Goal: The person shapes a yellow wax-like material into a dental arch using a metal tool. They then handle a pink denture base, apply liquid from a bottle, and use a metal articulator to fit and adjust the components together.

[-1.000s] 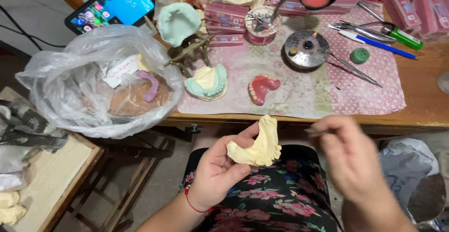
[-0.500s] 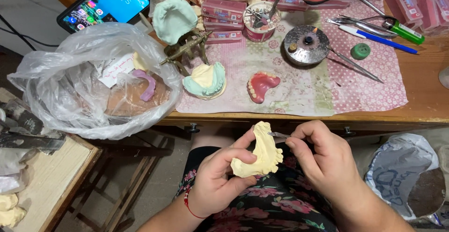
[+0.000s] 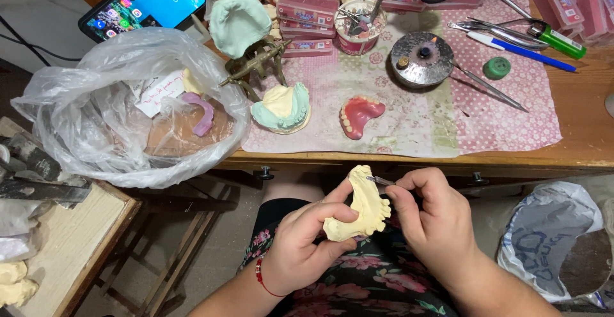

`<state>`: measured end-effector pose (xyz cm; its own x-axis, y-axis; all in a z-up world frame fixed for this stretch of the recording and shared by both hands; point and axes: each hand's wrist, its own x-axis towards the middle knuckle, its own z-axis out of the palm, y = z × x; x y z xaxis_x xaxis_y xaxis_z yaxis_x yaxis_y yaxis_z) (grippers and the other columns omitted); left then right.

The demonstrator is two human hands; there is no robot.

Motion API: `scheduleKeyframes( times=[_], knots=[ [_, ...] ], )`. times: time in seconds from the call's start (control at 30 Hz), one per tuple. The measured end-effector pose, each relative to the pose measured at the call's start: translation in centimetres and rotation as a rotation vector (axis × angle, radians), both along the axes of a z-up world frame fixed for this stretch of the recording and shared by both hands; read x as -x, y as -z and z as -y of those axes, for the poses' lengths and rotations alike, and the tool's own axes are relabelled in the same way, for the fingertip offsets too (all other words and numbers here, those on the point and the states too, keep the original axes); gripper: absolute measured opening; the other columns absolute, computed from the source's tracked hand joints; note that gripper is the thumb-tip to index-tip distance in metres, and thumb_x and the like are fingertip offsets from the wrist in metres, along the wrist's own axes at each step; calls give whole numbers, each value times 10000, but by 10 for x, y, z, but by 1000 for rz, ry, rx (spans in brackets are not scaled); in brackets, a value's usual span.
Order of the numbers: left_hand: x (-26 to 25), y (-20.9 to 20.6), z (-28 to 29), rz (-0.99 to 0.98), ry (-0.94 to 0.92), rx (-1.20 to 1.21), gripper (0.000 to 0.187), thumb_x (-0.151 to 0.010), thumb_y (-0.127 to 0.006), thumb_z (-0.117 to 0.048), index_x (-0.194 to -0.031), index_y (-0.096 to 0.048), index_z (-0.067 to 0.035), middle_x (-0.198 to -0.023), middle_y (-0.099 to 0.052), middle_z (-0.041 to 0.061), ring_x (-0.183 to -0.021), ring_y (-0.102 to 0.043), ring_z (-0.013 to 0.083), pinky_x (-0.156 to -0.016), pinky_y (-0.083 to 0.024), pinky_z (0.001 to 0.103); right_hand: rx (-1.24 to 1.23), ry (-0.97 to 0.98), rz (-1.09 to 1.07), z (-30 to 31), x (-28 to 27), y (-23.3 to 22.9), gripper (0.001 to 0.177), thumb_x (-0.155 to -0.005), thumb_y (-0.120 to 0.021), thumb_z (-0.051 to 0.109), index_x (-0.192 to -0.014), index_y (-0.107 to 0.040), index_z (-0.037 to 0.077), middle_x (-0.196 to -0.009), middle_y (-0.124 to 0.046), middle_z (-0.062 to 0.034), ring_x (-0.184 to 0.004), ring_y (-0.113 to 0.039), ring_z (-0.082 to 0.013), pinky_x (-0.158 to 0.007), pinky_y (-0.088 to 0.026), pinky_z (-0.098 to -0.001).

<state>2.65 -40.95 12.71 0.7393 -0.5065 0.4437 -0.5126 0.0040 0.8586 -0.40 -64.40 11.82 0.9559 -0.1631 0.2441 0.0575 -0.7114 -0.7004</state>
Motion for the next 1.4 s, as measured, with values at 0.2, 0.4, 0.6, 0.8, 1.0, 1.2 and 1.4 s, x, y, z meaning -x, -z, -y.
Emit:
scheduleKeyframes(
  times=[0.2,0.4,0.6,0.8,1.0,1.2,1.4],
  knots=[
    [1,7,-2,-349,180,288,218,-1056,-635,-140,-1234,-513,-110,-1583,-426,350,-1486,-493,404,-1133,-497,389,114,-82,340,10,-5,11,163,-993,-684,179,-1015,-618,31,-929,-708,-81,-830,-691,-242,-791,-538,-356],
    [-2,7,-11,-396,97,259,193,-1069,-531,-52,-1259,-563,-51,-1533,-512,309,-1491,-491,386,-1228,-411,436,75,-152,1,19,-18,-8,208,-980,-666,209,-1146,-665,85,-1012,-761,-46,-867,-747,-208,-814,-532,-324],
    [-2,11,-12,-419,84,260,149,-1078,-518,-86,-1221,-561,-91,-1521,-522,319,-1478,-511,392,-1212,-428,437,282,-400,-220,30,-18,-9,701,-980,-475,70,-1644,-359,266,-849,-580,-46,-770,-632,-282,-714,-502,-375],
    [0,42,-12,-840,126,626,283,-984,-696,-77,-1241,-580,-49,-1433,-580,307,-1138,-658,314,-837,-625,366,239,-349,-139,24,-14,-18,746,-973,-523,202,-1650,-229,90,-1575,-529,-166,-980,-719,-398,-812,-534,-415],
    [-1,42,-13,-937,216,707,367,-1001,-684,-91,-1328,-527,-31,-1358,-616,248,-1122,-673,400,-861,-649,466,5,-266,-123,23,-2,-1,354,-992,-561,251,-1295,-543,70,-1049,-747,-41,-846,-739,-185,-802,-535,-309],
    [0,38,-4,-963,189,717,324,-988,-681,-67,-1252,-493,-48,-1292,-602,335,-1142,-680,489,-872,-653,416,-485,-351,-152,-3,1,-3,395,-964,-641,140,-1338,-535,68,-954,-684,-12,-826,-632,-75,-793,-508,-225],
    [-1,38,1,-729,97,573,217,-975,-714,-62,-1163,-606,-74,-1355,-649,187,-1193,-644,241,-1030,-513,367,-901,-419,-164,-21,-8,-1,283,-1005,-632,126,-1260,-610,5,-915,-659,-37,-790,-577,-81,-722,-471,-231]
  ],
)
